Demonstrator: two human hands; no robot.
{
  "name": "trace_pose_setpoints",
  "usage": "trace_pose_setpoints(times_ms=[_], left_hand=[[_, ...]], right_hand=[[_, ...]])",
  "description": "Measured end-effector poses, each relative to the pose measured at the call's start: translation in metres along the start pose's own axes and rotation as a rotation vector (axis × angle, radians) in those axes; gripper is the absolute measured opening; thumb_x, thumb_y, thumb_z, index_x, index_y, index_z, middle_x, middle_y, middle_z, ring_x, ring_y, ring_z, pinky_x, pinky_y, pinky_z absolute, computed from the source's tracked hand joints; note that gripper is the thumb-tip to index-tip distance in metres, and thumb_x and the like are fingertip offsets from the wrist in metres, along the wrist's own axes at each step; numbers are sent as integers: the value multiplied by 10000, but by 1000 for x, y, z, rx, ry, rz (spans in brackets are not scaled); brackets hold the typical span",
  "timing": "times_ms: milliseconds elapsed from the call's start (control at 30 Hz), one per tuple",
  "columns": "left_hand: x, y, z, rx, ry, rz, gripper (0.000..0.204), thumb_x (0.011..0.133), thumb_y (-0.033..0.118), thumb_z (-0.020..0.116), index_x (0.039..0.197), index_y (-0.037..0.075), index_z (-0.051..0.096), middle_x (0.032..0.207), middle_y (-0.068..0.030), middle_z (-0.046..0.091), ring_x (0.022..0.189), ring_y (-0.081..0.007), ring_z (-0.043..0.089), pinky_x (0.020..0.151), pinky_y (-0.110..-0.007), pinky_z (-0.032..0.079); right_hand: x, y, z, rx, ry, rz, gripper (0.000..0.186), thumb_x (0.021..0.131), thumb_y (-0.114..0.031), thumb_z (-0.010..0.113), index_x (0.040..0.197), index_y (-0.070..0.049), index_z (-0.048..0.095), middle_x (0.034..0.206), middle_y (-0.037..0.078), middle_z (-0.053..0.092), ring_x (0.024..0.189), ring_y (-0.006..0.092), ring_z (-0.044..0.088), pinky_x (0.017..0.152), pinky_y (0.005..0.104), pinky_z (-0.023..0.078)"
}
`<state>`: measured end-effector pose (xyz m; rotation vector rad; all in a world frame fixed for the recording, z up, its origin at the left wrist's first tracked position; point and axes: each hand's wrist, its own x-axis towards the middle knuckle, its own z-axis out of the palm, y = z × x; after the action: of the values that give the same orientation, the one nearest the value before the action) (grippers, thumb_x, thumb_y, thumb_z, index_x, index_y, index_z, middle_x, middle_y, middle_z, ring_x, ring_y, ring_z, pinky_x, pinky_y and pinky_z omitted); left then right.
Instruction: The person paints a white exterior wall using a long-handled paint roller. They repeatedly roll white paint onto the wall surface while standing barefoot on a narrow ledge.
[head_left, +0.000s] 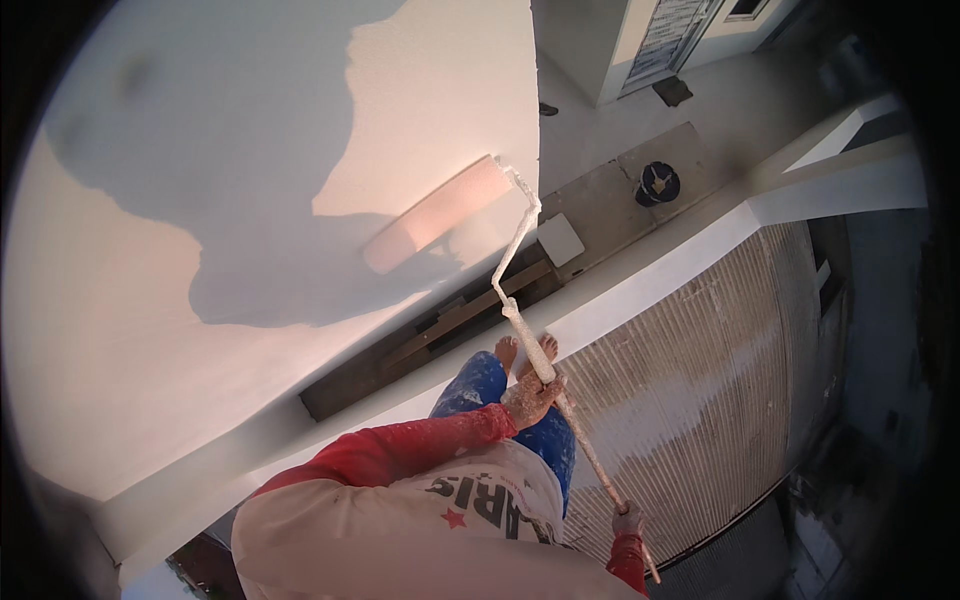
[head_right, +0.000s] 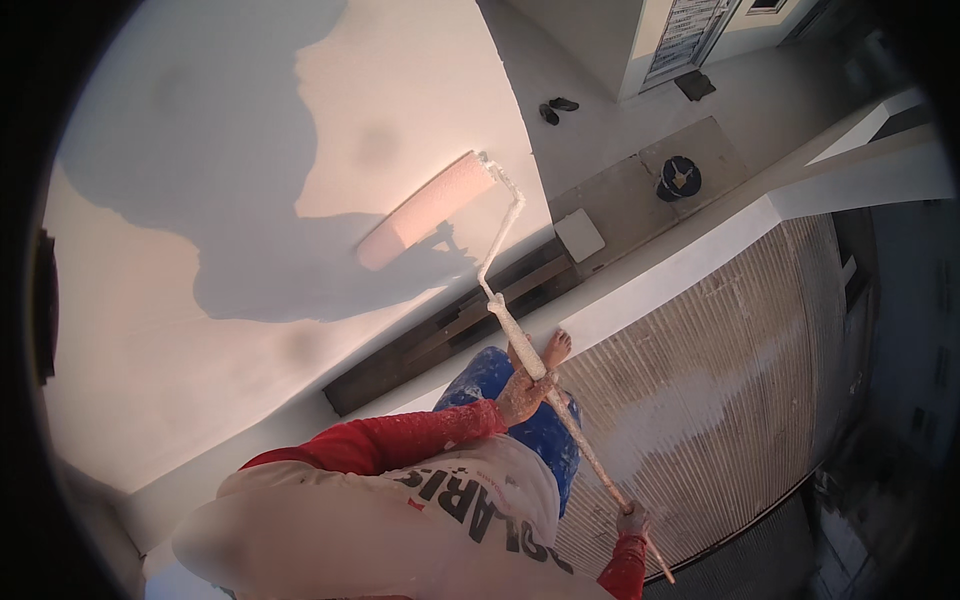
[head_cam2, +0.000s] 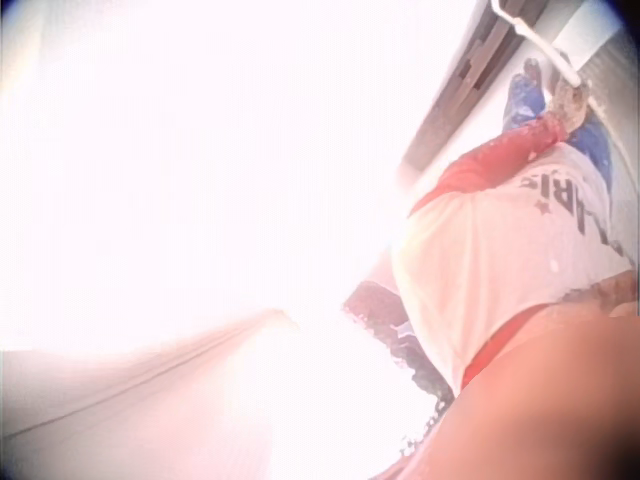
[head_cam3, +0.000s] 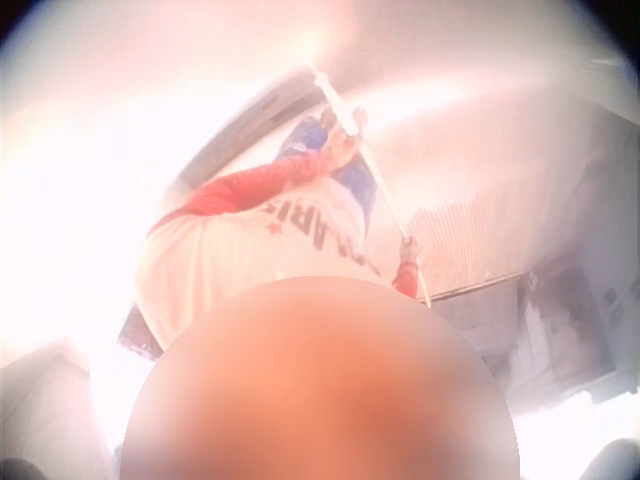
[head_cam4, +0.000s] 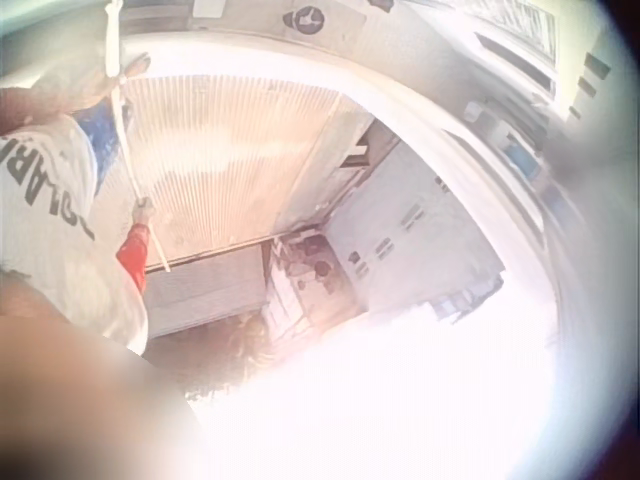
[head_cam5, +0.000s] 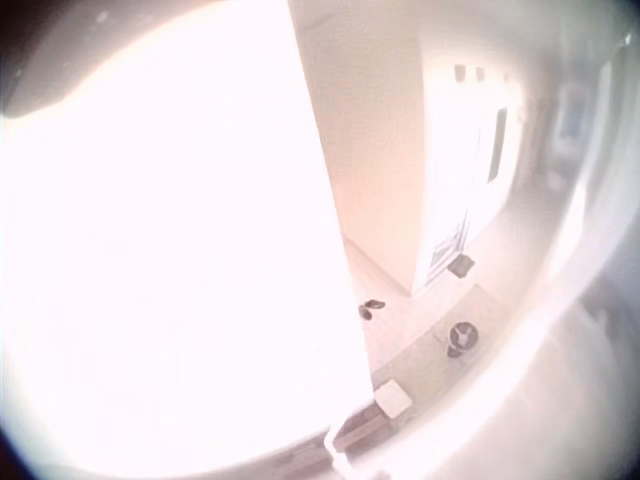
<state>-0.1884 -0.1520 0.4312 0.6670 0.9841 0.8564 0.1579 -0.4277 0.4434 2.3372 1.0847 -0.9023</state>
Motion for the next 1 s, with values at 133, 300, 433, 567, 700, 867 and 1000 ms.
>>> trace_pose_setpoints(times_ms=[133, 300, 433, 567, 700, 867, 1000], left_hand=[[33, -6, -30, 81, 86, -138, 261, 968, 225, 545, 1012, -12, 444, 876, -102, 560, 771, -199, 649, 620, -339, 582], [102, -74, -98, 169, 130, -287, 684, 925, 195, 549, 1440, -25, 156, 1415, -240, 233, 1078, -275, 575, 700, -352, 602], [166, -188, -159, 207, 191, -301, 486, 923, 224, 548, 1294, -10, 341, 1206, -279, 470, 675, -312, 662, 621, -427, 601], [223, -238, -218, 184, 169, -438, 311, 888, 344, 597, 969, 48, 553, 773, -140, 654, 791, -281, 669, 611, -368, 561], [293, -249, -241, -107, 303, -659, 324, 907, 328, 569, 978, 28, 469, 696, -168, 639, 575, -327, 665, 507, -429, 587], [322, -249, -250, -38, 406, -754, 284, 922, 305, 566, 958, 33, 492, 687, -155, 634, 621, -314, 676, 540, -444, 586], [280, -242, -224, -97, 356, -662, 303, 931, 333, 558, 978, 42, 485, 713, -155, 651, 637, -304, 682, 575, -435, 597]], right_hand=[[-15, -25, -1, -85, -47, 98, 167, 798, -218, 666, 721, -78, 615, 691, 174, 628, 737, 394, 633, 666, 511, 472], [3, -71, 10, -148, -64, 127, 151, 803, -214, 671, 742, -88, 615, 703, 147, 650, 752, 377, 646, 657, 491, 477], [32, -130, 3, -243, -107, 95, 159, 812, -230, 669, 774, -87, 610, 701, 142, 652, 704, 361, 654, 631, 474, 480], [62, -205, -5, -239, -214, 126, 178, 831, -271, 659, 804, -102, 612, 709, 122, 663, 690, 337, 668, 639, 459, 500], [106, -268, 4, -244, -238, 71, 201, 854, -312, 644, 834, -114, 619, 709, 103, 668, 689, 304, 678, 644, 439, 516], [129, -295, 4, -255, -193, -3, 222, 859, -341, 640, 859, -119, 630, 710, 92, 670, 670, 287, 675, 640, 428, 517], [126, -242, 0, -255, -238, 68, 225, 834, -344, 664, 865, -122, 646, 739, 87, 678, 697, 285, 674, 669, 431, 517]])
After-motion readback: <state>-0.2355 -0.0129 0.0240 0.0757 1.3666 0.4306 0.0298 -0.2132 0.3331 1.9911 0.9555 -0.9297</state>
